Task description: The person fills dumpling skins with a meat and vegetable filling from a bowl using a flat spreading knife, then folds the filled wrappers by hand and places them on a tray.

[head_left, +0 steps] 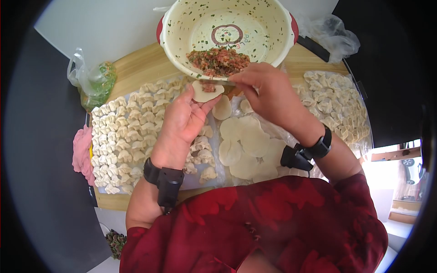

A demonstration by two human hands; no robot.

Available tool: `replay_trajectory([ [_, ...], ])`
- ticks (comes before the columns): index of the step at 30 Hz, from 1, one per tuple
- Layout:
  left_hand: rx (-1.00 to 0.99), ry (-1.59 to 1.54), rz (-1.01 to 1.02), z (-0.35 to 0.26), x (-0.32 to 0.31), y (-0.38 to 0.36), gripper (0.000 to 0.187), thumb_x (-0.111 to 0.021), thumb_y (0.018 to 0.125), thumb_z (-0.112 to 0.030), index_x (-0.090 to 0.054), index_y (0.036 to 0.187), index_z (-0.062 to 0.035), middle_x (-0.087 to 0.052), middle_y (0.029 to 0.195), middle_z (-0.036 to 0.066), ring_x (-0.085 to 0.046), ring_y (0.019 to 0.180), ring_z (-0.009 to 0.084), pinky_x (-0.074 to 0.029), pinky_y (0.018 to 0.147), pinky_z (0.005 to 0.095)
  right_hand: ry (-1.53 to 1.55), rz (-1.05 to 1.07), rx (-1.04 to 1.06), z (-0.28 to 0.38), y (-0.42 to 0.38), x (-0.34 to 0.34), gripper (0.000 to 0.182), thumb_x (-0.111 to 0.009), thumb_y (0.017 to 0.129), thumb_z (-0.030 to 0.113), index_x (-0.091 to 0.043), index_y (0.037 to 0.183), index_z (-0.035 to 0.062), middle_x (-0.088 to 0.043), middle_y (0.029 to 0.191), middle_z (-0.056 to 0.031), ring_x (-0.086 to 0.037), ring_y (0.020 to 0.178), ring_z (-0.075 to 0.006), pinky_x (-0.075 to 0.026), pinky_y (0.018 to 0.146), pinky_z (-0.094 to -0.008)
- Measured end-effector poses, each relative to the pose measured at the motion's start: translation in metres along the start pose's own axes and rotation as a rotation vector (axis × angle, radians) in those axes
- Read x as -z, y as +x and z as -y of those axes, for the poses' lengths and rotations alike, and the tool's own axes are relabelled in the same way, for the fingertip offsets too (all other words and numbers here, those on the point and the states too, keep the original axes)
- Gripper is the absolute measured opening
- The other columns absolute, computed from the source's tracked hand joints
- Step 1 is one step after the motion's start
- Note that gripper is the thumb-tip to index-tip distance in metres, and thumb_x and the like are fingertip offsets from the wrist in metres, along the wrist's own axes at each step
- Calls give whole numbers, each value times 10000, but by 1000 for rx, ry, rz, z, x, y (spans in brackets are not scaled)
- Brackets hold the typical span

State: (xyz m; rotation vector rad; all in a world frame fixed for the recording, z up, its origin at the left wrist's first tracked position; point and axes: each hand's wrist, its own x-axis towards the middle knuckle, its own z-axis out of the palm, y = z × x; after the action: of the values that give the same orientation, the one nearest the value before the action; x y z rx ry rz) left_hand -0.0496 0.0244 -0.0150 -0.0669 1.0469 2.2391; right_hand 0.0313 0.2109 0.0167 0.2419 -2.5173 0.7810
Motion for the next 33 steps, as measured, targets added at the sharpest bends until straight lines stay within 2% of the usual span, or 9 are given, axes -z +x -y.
replay_trajectory([
  [5, -11, -64, -22, 2, 3, 2, 380, -287, 1057, -185, -368, 1333, 63, -505, 1325, 198, -543, 1201, 320, -480, 1032, 464, -57, -27, 195, 6, -14, -9, 340, -622, 704, -52, -697, 1022, 41, -626, 906, -98, -591, 883, -320, -508, 746, -418],
  [9, -28, -72, -3, 5, 7, 2, 377, -285, 1057, -182, -366, 1337, 58, -496, 1333, 201, -544, 1199, 319, -481, 1033, 462, -76, -144, 229, 2, 5, -1, 318, -627, 701, -40, -708, 995, 52, -633, 876, -106, -594, 851, -327, -503, 735, -417],
  [11, -26, -61, -17, 6, 8, 4, 374, -286, 1055, -177, -368, 1337, 54, -498, 1330, 204, -541, 1202, 321, -476, 1039, 463, -142, -33, 111, -6, 16, 1, 238, -601, 790, -34, -710, 985, 47, -640, 848, -130, -607, 817, -326, -495, 713, -402],
  [17, -29, -42, -24, 1, 5, 1, 373, -307, 1050, -174, -366, 1336, 58, -505, 1324, 206, -534, 1215, 323, -469, 1047, 468, -258, 175, -131, -12, 39, 0, 153, -600, 806, 40, -715, 904, 20, -659, 803, -166, -631, 779, -354, -496, 708, -423],
  [24, -41, -39, -33, -1, 6, 3, 372, -318, 1045, -164, -380, 1324, 74, -513, 1314, 209, -540, 1206, 320, -469, 1050, 471, -189, 115, -157, -3, 39, 2, 163, -598, 805, 57, -715, 914, 22, -674, 839, -173, -646, 809, -355, -511, 736, -411],
  [26, -35, -44, -50, -1, 8, 3, 370, -318, 1043, -154, -385, 1320, 81, -515, 1312, 208, -545, 1200, 313, -472, 1047, 470, -170, 6, -156, -4, 39, 4, 169, -593, 807, 63, -717, 917, 29, -675, 838, -174, -646, 810, -357, -511, 735, -416],
  [30, -45, -29, -35, -2, 5, 2, 366, -320, 1040, -146, -384, 1320, 81, -520, 1304, 204, -550, 1192, 304, -476, 1044, 466, -214, 127, -194, -8, 39, -3, 169, -593, 811, 62, -718, 919, 31, -676, 833, -169, -647, 806, -358, -510, 726, -419],
  [32, -37, -41, -25, -3, 6, 1, 363, -319, 1040, -144, -388, 1318, 79, -524, 1297, 203, -549, 1193, 302, -478, 1043, 464, -159, 122, -166, -8, 37, -8, 178, -609, 729, 45, -712, 872, 23, -664, 815, -199, -650, 771, -361, -504, 694, -440],
  [33, -38, -41, -29, -3, 7, 1, 363, -319, 1040, -144, -388, 1318, 79, -524, 1297, 203, -549, 1193, 302, -478, 1043, 464, -156, 124, -165, -6, 36, -9, 178, -609, 729, 45, -712, 872, 23, -664, 815, -199, -650, 771, -361, -504, 694, -440],
])
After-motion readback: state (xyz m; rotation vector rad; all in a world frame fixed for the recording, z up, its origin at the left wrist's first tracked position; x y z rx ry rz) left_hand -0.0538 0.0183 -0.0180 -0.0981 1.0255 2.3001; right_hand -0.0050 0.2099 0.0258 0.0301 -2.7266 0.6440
